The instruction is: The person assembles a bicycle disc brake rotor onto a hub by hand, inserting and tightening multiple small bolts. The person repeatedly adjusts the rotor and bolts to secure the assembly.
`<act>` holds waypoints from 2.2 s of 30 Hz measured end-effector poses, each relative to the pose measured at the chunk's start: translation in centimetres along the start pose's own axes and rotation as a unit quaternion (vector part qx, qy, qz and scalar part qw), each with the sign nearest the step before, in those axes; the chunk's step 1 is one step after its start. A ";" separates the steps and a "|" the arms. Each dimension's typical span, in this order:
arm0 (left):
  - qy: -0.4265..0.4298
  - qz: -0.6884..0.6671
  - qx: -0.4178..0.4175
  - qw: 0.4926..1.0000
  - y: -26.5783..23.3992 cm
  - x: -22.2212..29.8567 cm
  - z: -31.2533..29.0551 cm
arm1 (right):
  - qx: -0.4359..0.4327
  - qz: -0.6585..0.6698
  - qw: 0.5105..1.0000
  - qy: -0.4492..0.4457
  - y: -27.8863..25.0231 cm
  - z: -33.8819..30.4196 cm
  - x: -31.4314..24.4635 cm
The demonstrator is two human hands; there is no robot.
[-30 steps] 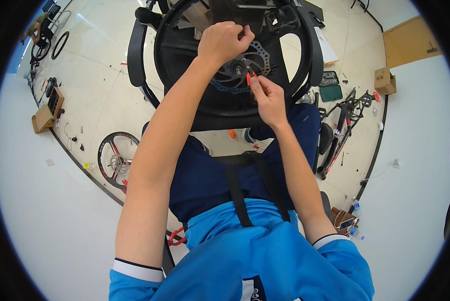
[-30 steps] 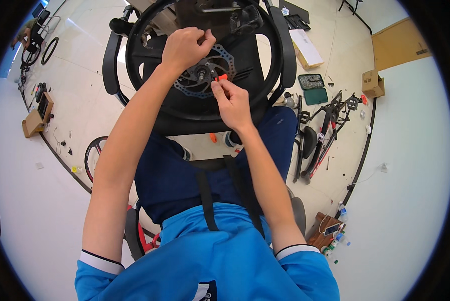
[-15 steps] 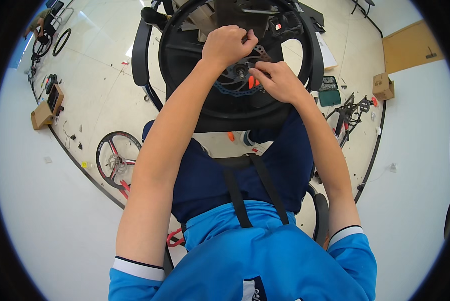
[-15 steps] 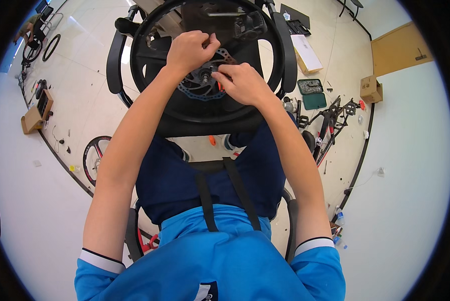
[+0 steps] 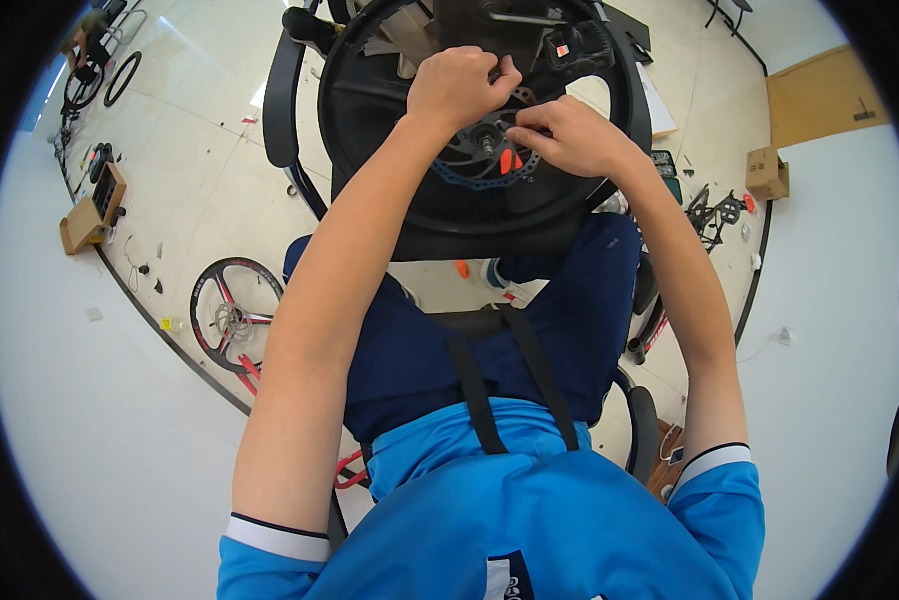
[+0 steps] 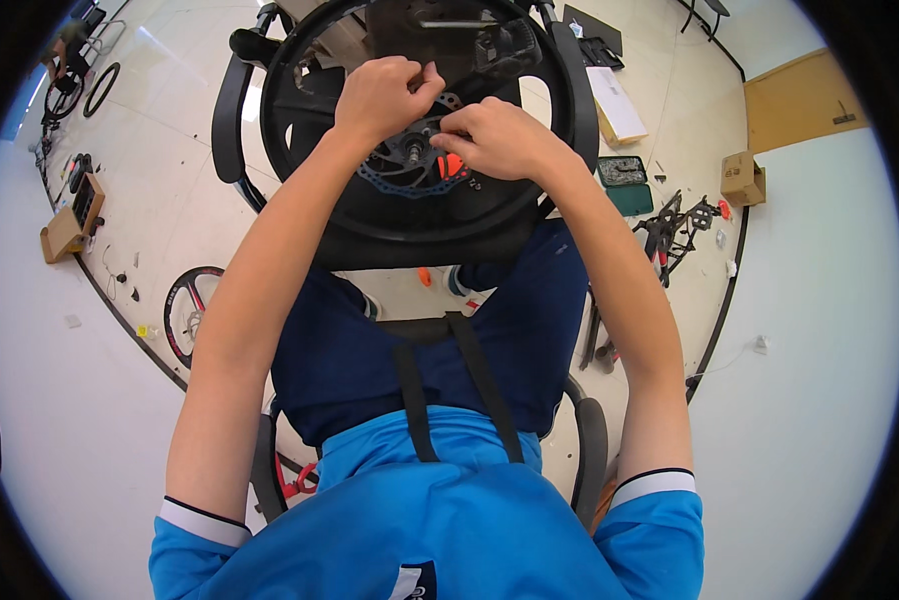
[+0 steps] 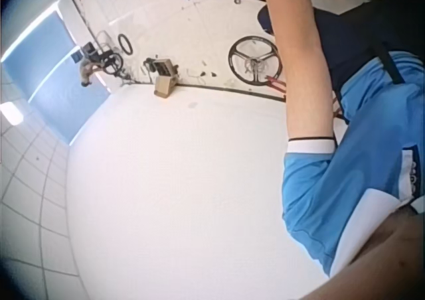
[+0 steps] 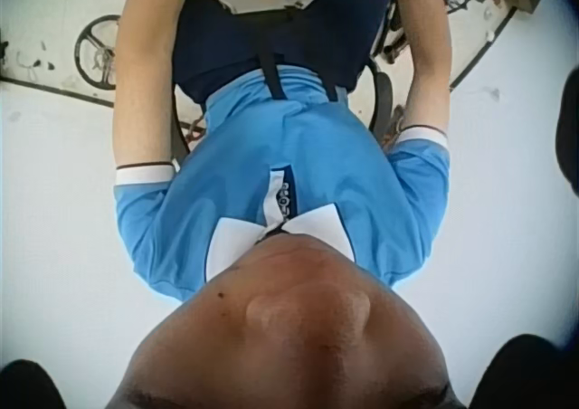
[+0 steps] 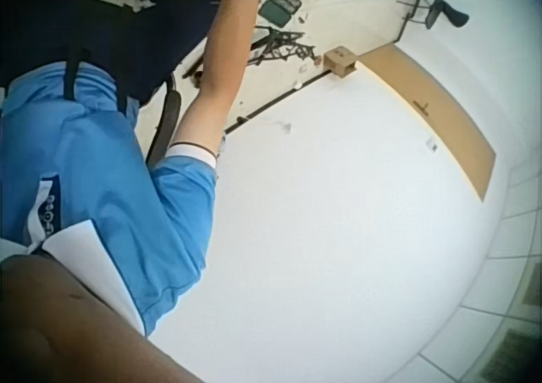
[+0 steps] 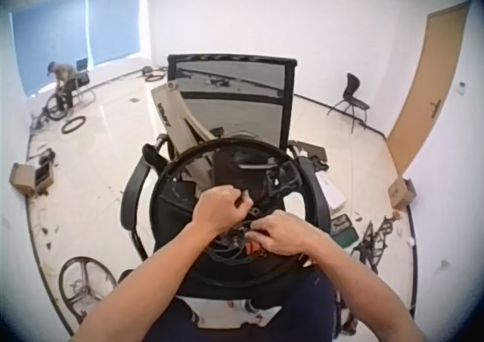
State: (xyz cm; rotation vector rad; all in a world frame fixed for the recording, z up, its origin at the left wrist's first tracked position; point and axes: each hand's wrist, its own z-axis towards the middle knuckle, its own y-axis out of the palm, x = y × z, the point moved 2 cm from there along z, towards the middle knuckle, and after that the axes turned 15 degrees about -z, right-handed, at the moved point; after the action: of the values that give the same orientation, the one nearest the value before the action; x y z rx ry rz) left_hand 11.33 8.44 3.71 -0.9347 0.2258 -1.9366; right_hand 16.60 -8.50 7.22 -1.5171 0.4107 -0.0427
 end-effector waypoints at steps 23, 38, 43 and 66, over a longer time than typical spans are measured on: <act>-0.044 -0.018 -0.004 0.999 0.3 0.1 -0.1 | 0.312 0.491 0.760 0.290 12.2 -0.6 -5.8; -0.206 -0.211 0.116 0.948 -4.5 -0.5 -2.2 | 0.358 0.568 0.728 0.135 8.3 -3.3 -8.0; -0.285 -0.484 0.135 0.816 -5.9 3.8 -9.7 | 0.299 0.645 0.644 0.283 11.7 -7.4 -5.8; -0.636 -0.619 0.105 0.449 2.6 5.6 -38.6 | 0.037 0.377 0.915 0.135 23.0 -13.3 -13.2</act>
State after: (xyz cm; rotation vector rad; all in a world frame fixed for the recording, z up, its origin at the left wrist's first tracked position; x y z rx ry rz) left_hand -15.02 -5.73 -21.44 -2.4249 -2.0548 -1.4717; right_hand -4.67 -16.00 -12.02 -1.1940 1.1828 0.3399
